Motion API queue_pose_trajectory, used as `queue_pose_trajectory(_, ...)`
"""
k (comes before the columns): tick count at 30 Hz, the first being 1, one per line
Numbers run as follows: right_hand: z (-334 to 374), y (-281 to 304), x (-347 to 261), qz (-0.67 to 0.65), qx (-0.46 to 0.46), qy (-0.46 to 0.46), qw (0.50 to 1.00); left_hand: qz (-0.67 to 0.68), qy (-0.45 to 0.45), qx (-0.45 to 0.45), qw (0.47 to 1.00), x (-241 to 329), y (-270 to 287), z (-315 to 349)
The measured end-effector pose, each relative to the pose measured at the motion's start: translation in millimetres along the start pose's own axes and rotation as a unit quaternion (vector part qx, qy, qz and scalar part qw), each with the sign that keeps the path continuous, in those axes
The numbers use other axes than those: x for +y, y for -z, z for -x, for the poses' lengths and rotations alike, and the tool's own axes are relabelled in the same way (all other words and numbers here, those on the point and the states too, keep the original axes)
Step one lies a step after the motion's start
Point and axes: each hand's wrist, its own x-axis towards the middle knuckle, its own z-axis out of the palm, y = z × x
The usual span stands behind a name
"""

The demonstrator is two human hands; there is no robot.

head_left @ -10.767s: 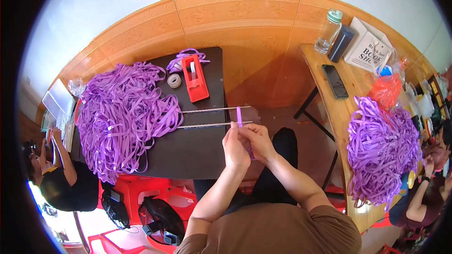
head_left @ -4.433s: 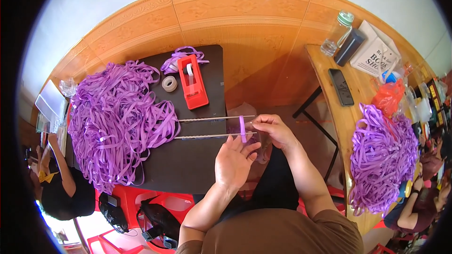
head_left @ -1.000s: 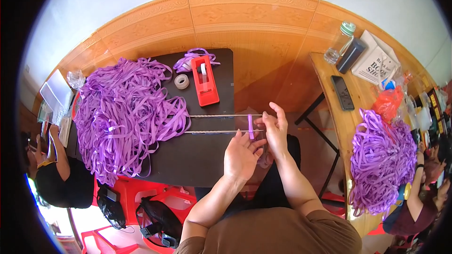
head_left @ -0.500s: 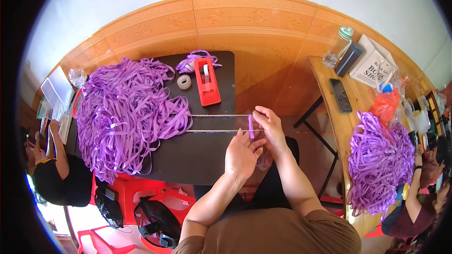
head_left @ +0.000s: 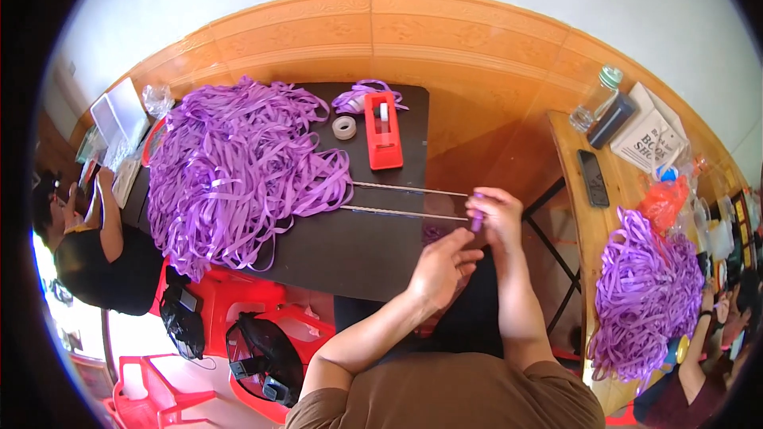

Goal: Winding purple ribbons around a metal jig to create decorative pompoms or bows.

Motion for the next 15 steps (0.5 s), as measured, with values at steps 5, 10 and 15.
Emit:
queue_pose_trajectory(5,14.1,12.4,7.2,0.048,-0.012,0.017,0.999,-0.128,0.042,-0.169,0.976,0.2,6.5,40.5)
queue_pose_trajectory(10,-15.8,69.0,114.3,0.280,-0.017,0.061,0.958,-0.466,-0.311,-0.157,0.813,52.0,18.2,64.9)
queue_pose_trajectory(15,3.7,73.4,127.1,0.435,0.002,0.082,0.897,-0.741,-0.474,0.203,0.431,119.9,77.4,54.5)
